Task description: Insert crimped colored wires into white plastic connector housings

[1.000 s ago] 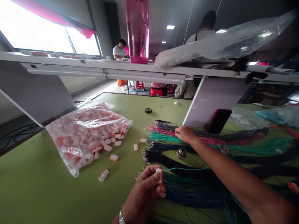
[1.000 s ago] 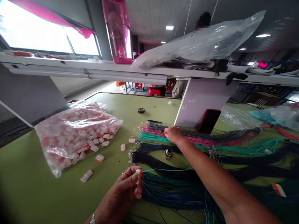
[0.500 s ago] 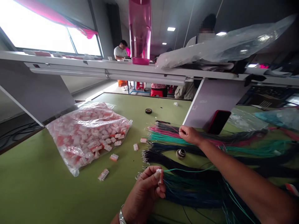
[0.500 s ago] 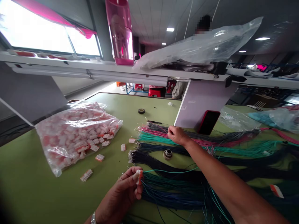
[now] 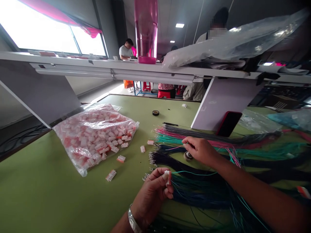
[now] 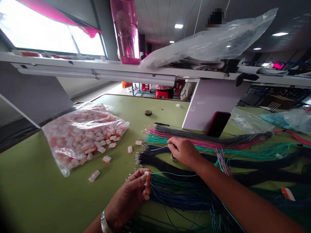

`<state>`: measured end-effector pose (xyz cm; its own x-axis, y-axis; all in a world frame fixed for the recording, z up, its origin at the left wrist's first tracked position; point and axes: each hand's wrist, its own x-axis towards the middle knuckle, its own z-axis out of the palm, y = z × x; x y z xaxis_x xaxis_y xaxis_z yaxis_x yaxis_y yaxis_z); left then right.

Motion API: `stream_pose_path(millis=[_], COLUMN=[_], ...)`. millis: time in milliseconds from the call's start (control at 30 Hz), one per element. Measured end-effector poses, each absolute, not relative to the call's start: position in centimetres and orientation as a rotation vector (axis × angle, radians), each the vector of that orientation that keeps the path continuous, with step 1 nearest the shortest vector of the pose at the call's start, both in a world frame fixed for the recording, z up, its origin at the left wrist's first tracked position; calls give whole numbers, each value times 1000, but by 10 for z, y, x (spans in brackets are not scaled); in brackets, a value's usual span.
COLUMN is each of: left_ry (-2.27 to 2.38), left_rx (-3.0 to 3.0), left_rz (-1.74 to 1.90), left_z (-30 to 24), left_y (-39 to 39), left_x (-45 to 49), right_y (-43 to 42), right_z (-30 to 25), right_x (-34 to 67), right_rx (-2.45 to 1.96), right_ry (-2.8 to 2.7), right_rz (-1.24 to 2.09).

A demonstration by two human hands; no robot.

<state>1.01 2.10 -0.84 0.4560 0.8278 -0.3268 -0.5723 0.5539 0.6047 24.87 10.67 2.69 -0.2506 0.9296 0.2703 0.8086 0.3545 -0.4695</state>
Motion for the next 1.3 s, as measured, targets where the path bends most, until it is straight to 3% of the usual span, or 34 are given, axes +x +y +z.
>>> stream_pose_path(millis=[200, 467, 767, 1133, 1300], left_ry=[640, 641, 643, 666, 719], left_rx=[441, 436, 442, 448, 472], left_rz=[905, 892, 863, 837, 840], left_z=[-9, -5, -2, -2, 1], left_y=[22, 21, 18, 17, 17], left_x=[10, 11, 13, 14, 14], right_y=[106, 52, 34, 28, 25], right_z=[39, 56, 37, 32, 32], right_x=[248, 211, 201, 200, 198], right_rx=[-1535, -1038, -1262, -1202, -1138], right_ry=[-2054, -2177, -1946, -2008, -2117], right_rz=[298, 556, 898, 773, 504])
